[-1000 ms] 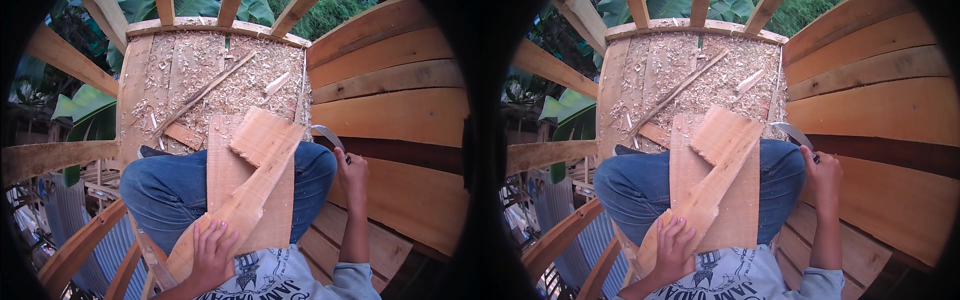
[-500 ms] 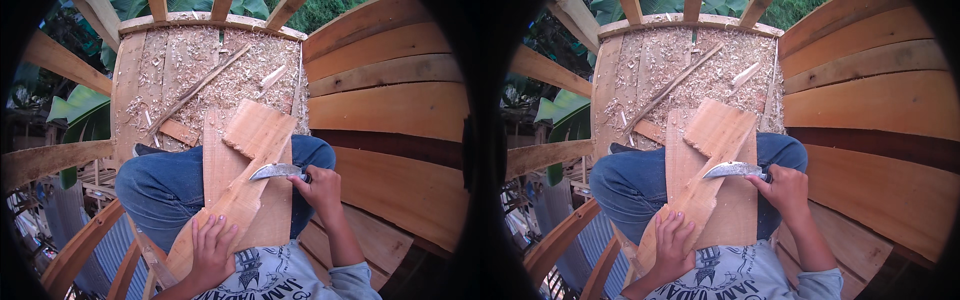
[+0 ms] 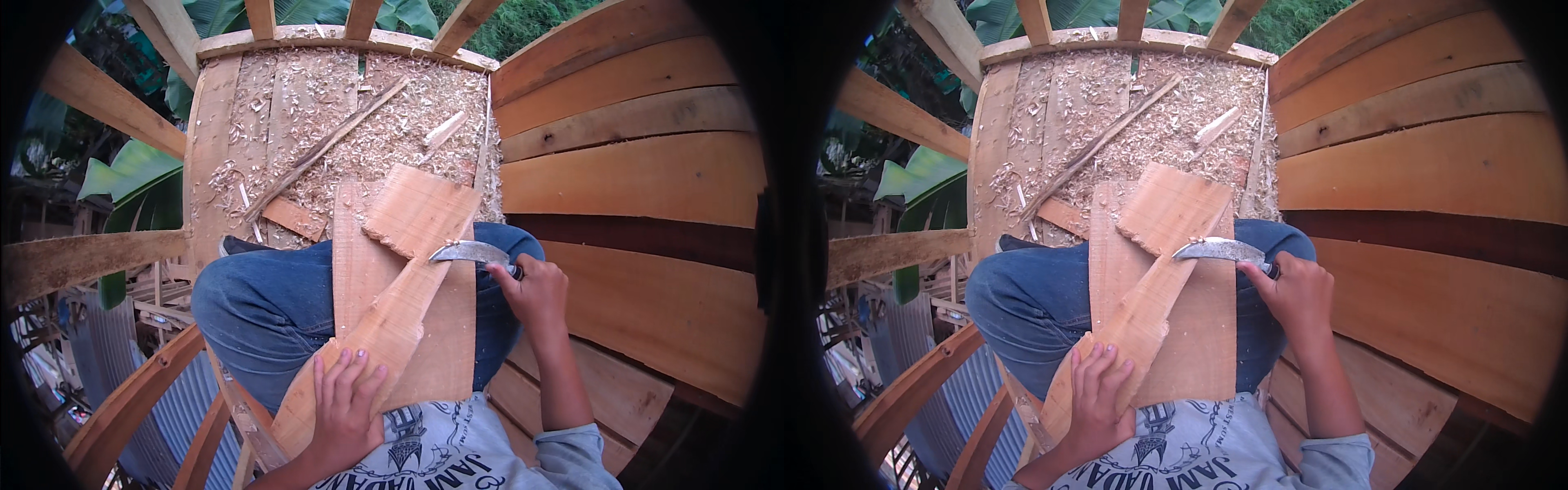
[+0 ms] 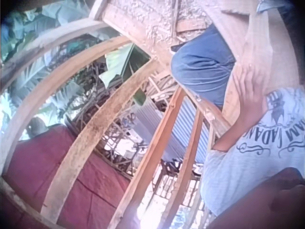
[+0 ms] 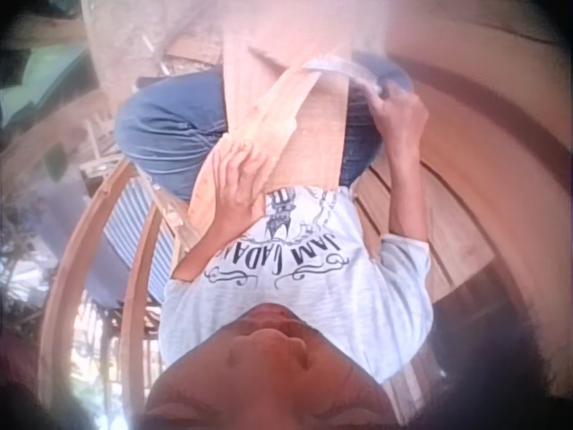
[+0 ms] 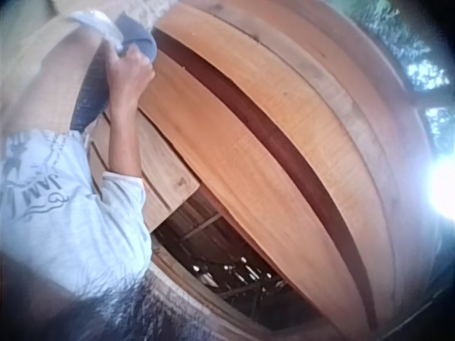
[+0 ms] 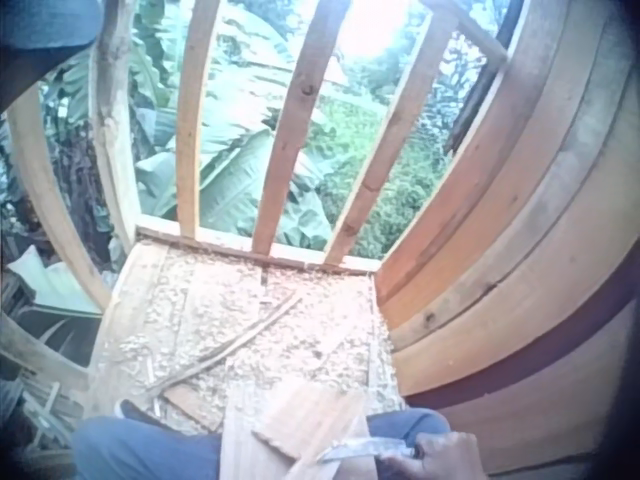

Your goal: The person sits cross-legged on a wooden platform and uses a curved knife to carve a rectangular piece of wood. They repeatedly shave thin layers from the wood's surface, creating a pile of wood shavings on the platform.

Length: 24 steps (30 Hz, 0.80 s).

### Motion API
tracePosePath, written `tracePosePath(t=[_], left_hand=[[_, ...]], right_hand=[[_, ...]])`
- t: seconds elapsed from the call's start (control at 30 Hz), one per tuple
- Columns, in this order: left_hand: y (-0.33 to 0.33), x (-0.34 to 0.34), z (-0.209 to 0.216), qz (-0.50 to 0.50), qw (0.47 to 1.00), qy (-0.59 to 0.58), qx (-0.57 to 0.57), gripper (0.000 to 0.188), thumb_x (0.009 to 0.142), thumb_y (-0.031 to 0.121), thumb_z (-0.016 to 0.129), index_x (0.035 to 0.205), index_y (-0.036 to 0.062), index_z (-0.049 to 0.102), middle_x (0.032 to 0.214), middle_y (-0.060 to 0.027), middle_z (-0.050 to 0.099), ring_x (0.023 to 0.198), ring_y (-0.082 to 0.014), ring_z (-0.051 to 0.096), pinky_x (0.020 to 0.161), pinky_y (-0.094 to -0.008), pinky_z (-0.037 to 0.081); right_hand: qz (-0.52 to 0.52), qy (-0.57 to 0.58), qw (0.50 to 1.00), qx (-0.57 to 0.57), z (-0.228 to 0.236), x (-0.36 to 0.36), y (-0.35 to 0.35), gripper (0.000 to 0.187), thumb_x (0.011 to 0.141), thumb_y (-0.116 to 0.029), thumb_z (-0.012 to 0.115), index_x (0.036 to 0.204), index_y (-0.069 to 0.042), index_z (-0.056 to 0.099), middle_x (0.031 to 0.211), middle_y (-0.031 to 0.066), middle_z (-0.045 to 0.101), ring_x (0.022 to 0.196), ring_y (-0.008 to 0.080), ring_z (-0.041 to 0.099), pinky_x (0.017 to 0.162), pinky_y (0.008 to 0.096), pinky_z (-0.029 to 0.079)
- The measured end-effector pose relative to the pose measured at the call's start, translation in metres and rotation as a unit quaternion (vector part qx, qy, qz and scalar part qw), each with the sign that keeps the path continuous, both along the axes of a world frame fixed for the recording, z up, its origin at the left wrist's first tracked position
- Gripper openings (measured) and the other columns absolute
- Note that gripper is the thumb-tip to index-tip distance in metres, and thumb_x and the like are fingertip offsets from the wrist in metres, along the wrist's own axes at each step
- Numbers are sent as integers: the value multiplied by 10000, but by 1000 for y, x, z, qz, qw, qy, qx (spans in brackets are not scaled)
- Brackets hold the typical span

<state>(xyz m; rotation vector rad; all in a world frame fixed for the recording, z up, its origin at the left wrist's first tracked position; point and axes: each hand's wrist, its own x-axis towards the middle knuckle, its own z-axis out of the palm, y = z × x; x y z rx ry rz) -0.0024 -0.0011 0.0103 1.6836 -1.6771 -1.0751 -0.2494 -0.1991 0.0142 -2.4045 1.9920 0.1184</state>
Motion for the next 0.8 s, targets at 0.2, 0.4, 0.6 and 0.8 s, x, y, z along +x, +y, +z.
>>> tracePosePath(t=[0.2,0.4,0.6,0.8], left_hand=[[6,-2,-1,-14,1000,-26,-10,668,635,21,641,1292,60,530,1347,-217,443,1307,-413,381,1103,-655,165],[4,-1,-4,4,1000,-4,-25,675,577,11,649,1241,53,532,1335,-215,440,1307,-429,382,1100,-658,172],[6,-1,-4,3,1000,1,-9,680,619,21,632,1290,62,531,1355,-212,435,1315,-410,364,1103,-658,154],[0,-1,1,-2,1000,-2,1,676,631,25,633,1298,61,531,1353,-207,444,1322,-398,364,1117,-642,148]], right_hand=[[-182,5,983,-7,2,-23,-33,703,856,-674,513,676,-9,656,687,236,637,742,435,642,684,495,500],[-164,-67,982,58,37,-22,-11,662,847,-629,573,666,3,650,602,208,615,630,409,633,578,467,493],[10,-55,994,90,6,24,30,635,768,-655,645,626,-36,649,552,169,596,561,342,637,526,422,500],[-15,-46,998,44,-7,4,-8,710,777,-696,604,641,0,642,592,197,611,609,367,647,548,443,498]])
